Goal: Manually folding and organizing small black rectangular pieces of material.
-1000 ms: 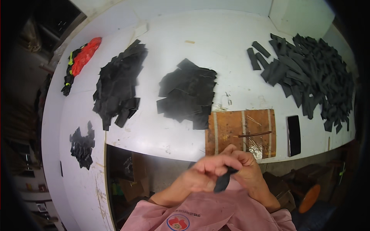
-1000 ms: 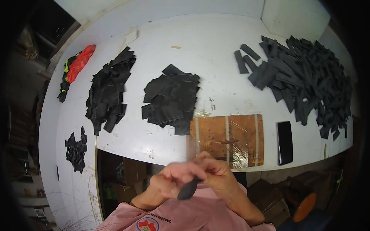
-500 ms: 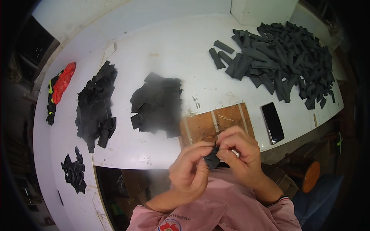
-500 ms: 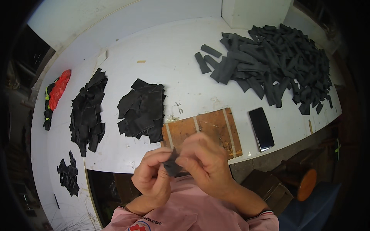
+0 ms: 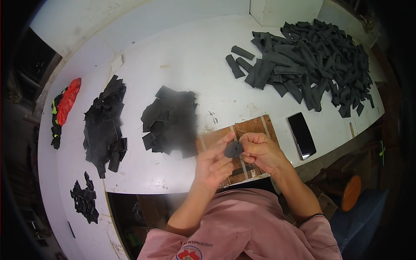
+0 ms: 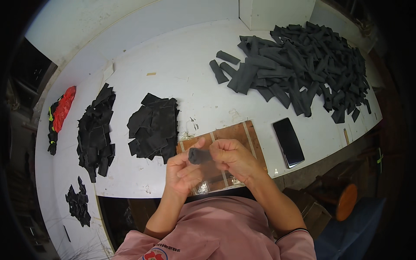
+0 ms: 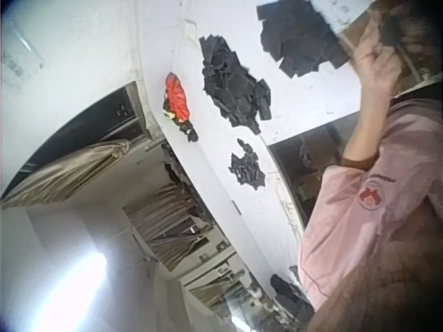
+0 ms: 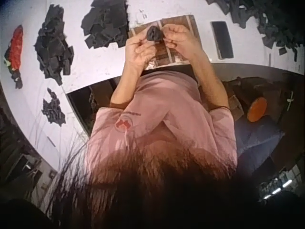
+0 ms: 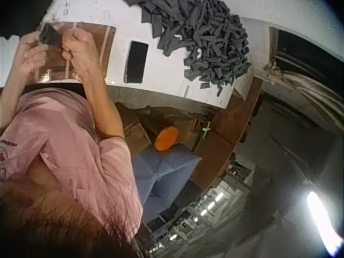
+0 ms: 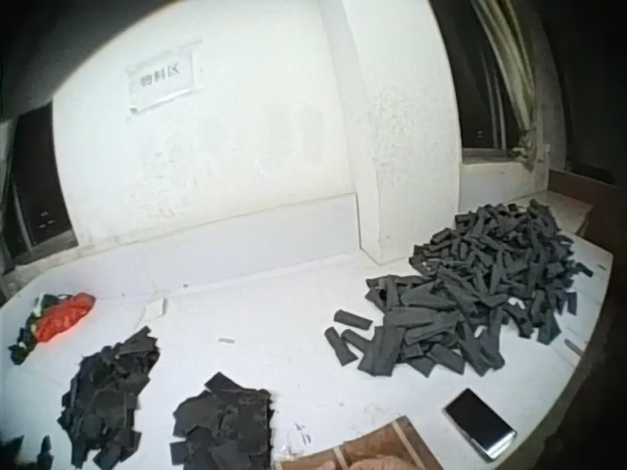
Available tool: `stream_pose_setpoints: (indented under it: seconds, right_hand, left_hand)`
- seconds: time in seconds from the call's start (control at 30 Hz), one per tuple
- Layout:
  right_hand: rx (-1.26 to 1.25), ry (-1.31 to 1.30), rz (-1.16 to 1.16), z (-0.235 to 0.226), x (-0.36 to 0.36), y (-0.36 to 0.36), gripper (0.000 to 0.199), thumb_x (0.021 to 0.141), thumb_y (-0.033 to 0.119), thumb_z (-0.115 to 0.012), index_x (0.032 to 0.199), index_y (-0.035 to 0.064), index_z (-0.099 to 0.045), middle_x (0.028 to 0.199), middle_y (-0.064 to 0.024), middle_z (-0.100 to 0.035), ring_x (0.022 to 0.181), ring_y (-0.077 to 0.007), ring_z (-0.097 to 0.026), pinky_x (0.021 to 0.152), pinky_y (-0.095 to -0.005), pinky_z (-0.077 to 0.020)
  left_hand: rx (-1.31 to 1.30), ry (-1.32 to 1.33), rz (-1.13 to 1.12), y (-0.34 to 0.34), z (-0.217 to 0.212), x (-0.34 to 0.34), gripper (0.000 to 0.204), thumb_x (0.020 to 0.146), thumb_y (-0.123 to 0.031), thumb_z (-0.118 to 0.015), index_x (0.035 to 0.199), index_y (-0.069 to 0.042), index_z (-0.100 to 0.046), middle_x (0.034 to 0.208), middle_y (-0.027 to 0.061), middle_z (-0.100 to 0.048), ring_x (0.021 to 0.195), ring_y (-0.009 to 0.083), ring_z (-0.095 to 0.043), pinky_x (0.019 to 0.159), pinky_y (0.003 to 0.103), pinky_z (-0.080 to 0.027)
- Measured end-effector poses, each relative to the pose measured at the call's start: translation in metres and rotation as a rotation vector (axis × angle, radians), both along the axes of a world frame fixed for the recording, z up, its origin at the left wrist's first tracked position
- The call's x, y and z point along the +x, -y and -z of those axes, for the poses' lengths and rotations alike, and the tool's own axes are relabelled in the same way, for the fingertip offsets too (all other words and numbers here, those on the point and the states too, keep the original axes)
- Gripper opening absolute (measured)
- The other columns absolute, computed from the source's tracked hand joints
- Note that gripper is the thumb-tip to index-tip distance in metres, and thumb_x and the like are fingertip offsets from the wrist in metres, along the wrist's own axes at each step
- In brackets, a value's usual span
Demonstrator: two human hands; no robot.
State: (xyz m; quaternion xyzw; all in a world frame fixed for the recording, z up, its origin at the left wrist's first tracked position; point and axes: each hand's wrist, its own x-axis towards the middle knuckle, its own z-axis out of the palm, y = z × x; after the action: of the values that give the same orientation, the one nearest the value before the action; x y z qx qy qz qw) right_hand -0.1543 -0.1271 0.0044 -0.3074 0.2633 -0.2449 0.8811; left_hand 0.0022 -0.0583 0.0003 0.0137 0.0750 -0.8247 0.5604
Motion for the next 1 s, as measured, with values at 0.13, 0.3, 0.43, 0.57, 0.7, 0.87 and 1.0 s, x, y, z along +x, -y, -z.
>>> stream_pose_setpoints:
  seconds: [0.13,0.3,0.43,0.57,0.7,0.87,1.0]
  right_hand:
    - [0.018,0.044,0.005,0.007,0.001,0.004,0.01,0.082,0.012,-0.055,0.077,0.0031,-0.054,0.065,0.0008,-0.048,0.051,-0.0058,-0.038,0.046,-0.0179,-0.0307]
    - [-0.407,-0.239,0.042,-0.007,0.013,0.001,0.015,0.083,0.018,-0.053,0.077,0.0043,-0.055,0.065,0.0062,-0.048,0.055,-0.0026,-0.043,0.049,-0.0166,-0.0337]
    - [-0.939,-0.436,0.354,-0.03,0.006,-0.009,0.018,0.077,0.019,-0.06,0.08,0.0013,-0.055,0.066,-0.0022,-0.053,0.066,-0.0113,-0.053,0.056,-0.0214,-0.0407]
    - [-1.711,-0.582,0.32,-0.063,0.008,-0.006,0.023,0.071,0.023,-0.063,0.076,0.0022,-0.054,0.066,-0.0066,-0.052,0.069,-0.0188,-0.053,0.056,-0.0273,-0.0419]
    - [-1.843,-0.791,-0.014,-0.03,0.002,-0.004,0.028,0.068,0.026,-0.063,0.064,0.002,-0.05,0.064,-0.0069,-0.05,0.066,-0.0249,-0.051,0.054,-0.0323,-0.0419]
    - [-1.706,-0.6,0.161,-0.016,-0.001,-0.004,0.012,0.067,0.012,-0.061,0.068,0.0048,-0.051,0.062,-0.0064,-0.049,0.058,-0.0243,-0.049,0.049,-0.0349,-0.0405]
    - [-1.72,-0.492,0.223,-0.012,-0.005,-0.008,0.009,0.065,0.008,-0.058,0.069,0.0042,-0.051,0.063,-0.0081,-0.049,0.059,-0.0261,-0.05,0.049,-0.0362,-0.0407]
  left_hand:
    - [0.026,0.556,-0.121,-0.002,-0.014,-0.003,0.032,0.082,-0.006,-0.047,0.114,-0.002,-0.046,0.077,0.0063,-0.058,0.039,0.004,-0.035,0.036,0.017,-0.027]
    - [-0.469,1.772,-0.631,-0.003,-0.035,-0.011,0.025,0.079,-0.003,-0.056,0.103,0.0,-0.055,0.089,0.006,-0.055,0.068,0.0068,-0.048,0.063,0.018,-0.041]
    - [-0.541,1.657,-0.596,-0.001,-0.037,-0.004,0.017,0.076,-0.002,-0.059,0.093,0.002,-0.059,0.092,0.0089,-0.054,0.079,0.011,-0.05,0.072,0.021,-0.041]
    - [-0.352,1.436,-0.678,-0.008,-0.039,-0.01,0.013,0.075,-0.001,-0.06,0.087,0.003,-0.059,0.088,0.0096,-0.054,0.078,0.0133,-0.051,0.073,0.024,-0.041]
    - [-0.352,1.427,-0.755,-0.011,-0.014,-0.013,0.014,0.075,-0.005,-0.062,0.082,0.005,-0.058,0.092,0.013,-0.056,0.079,0.0164,-0.054,0.072,0.031,-0.048]
    - [-0.403,1.238,-0.49,0.01,-0.039,-0.014,0.015,0.071,-0.002,-0.064,0.083,0.003,-0.058,0.093,0.0122,-0.057,0.082,0.0164,-0.053,0.071,0.028,-0.044]
    - [-0.53,1.583,-0.319,0.013,-0.05,-0.014,0.014,0.068,0.002,-0.064,0.081,0.002,-0.059,0.084,0.0085,-0.056,0.076,0.0122,-0.052,0.066,0.022,-0.042]
